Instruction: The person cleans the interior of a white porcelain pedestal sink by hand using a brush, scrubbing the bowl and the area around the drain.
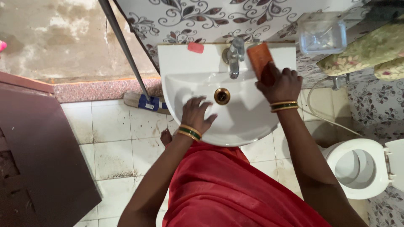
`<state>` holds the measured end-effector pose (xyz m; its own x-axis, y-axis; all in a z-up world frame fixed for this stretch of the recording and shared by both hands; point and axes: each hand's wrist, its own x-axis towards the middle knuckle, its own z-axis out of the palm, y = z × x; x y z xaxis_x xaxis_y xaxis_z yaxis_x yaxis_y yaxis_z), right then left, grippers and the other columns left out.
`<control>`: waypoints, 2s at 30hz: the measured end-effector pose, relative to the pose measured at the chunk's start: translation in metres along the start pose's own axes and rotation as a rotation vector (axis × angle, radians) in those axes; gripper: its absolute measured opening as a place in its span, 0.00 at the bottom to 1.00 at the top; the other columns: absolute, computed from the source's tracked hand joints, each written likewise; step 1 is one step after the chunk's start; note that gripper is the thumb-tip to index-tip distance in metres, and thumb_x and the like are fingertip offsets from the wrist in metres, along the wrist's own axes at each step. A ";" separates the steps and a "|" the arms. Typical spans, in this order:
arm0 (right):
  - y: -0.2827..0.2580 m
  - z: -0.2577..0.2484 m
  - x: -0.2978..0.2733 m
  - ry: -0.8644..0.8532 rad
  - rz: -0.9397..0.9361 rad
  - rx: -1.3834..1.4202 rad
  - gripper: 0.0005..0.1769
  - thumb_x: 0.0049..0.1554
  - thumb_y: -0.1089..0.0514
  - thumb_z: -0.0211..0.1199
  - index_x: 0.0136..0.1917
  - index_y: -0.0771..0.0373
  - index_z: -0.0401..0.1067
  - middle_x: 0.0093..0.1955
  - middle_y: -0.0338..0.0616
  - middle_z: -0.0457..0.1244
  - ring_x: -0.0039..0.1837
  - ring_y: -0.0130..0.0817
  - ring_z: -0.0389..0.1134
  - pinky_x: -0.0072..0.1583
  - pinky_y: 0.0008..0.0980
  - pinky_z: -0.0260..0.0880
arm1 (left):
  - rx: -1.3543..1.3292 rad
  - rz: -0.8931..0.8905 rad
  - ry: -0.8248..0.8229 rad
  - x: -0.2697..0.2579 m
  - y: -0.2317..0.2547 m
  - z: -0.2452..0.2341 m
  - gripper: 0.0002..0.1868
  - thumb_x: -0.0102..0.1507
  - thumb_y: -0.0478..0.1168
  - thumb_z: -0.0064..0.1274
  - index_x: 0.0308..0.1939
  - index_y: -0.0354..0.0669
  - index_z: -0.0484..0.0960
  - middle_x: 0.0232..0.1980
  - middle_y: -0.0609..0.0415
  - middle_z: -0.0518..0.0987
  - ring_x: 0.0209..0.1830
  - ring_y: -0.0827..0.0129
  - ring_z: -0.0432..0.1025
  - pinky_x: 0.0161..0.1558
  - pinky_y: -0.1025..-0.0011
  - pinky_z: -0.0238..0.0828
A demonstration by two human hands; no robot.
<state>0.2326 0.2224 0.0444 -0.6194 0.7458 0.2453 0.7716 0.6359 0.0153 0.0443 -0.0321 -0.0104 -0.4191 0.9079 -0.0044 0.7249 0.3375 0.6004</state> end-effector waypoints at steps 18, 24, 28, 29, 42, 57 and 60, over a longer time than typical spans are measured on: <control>-0.031 0.006 -0.076 -0.605 0.483 1.149 0.37 0.54 0.50 0.71 0.73 0.65 0.72 0.34 0.47 0.62 0.37 0.30 0.61 0.42 0.30 0.61 | 0.294 0.456 -0.040 0.208 0.061 -0.065 0.22 0.57 0.57 0.64 0.53 0.60 0.85 0.57 0.61 0.78 0.63 0.62 0.65 0.68 0.55 0.54; -0.040 0.010 -0.065 -0.639 0.564 1.299 0.36 0.53 0.47 0.67 0.70 0.67 0.69 0.49 0.43 0.72 0.48 0.28 0.73 0.49 0.25 0.72 | 0.357 0.347 0.141 0.207 0.085 -0.052 0.27 0.57 0.63 0.60 0.50 0.50 0.85 0.51 0.50 0.78 0.61 0.57 0.64 0.63 0.50 0.54; -0.042 0.013 -0.062 -0.672 0.602 1.288 0.36 0.54 0.45 0.65 0.71 0.65 0.70 0.46 0.45 0.71 0.44 0.31 0.71 0.44 0.30 0.71 | 0.335 0.296 0.212 0.201 0.097 -0.056 0.28 0.57 0.64 0.59 0.49 0.49 0.85 0.51 0.49 0.78 0.61 0.56 0.64 0.63 0.50 0.55; -0.041 0.014 -0.063 -0.677 0.597 1.290 0.36 0.54 0.45 0.64 0.71 0.65 0.70 0.45 0.44 0.71 0.44 0.31 0.71 0.43 0.31 0.72 | 0.318 0.263 0.209 0.200 0.100 -0.057 0.28 0.57 0.63 0.59 0.50 0.49 0.85 0.51 0.50 0.78 0.60 0.56 0.65 0.61 0.51 0.57; -0.017 0.023 -0.084 -0.562 0.647 1.452 0.41 0.53 0.41 0.63 0.73 0.66 0.66 0.58 0.43 0.69 0.59 0.32 0.69 0.61 0.33 0.68 | -1.412 -0.550 0.054 0.123 -0.025 0.147 0.07 0.68 0.40 0.53 0.43 0.39 0.80 0.32 0.54 0.78 0.26 0.71 0.71 0.29 0.70 0.72; -0.002 0.003 -0.097 -0.557 0.650 1.402 0.38 0.53 0.45 0.63 0.73 0.63 0.68 0.60 0.46 0.69 0.64 0.35 0.68 0.69 0.36 0.62 | -2.215 -0.634 0.195 0.158 -0.028 0.110 0.11 0.66 0.40 0.53 0.30 0.42 0.74 0.25 0.53 0.76 0.25 0.63 0.75 0.27 0.69 0.75; -0.009 -0.001 -0.093 -0.630 0.649 1.375 0.37 0.52 0.46 0.65 0.72 0.62 0.69 0.60 0.45 0.70 0.64 0.35 0.69 0.67 0.35 0.65 | -2.192 -0.510 0.156 0.202 -0.008 0.028 0.11 0.66 0.42 0.51 0.32 0.40 0.77 0.27 0.53 0.77 0.26 0.66 0.74 0.31 0.70 0.77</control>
<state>0.2831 0.1472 0.0227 -0.4869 0.6811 -0.5469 0.4232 -0.3637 -0.8298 -0.0304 0.1552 -0.0384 -0.4207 0.8048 -0.4187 -0.9056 -0.3450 0.2468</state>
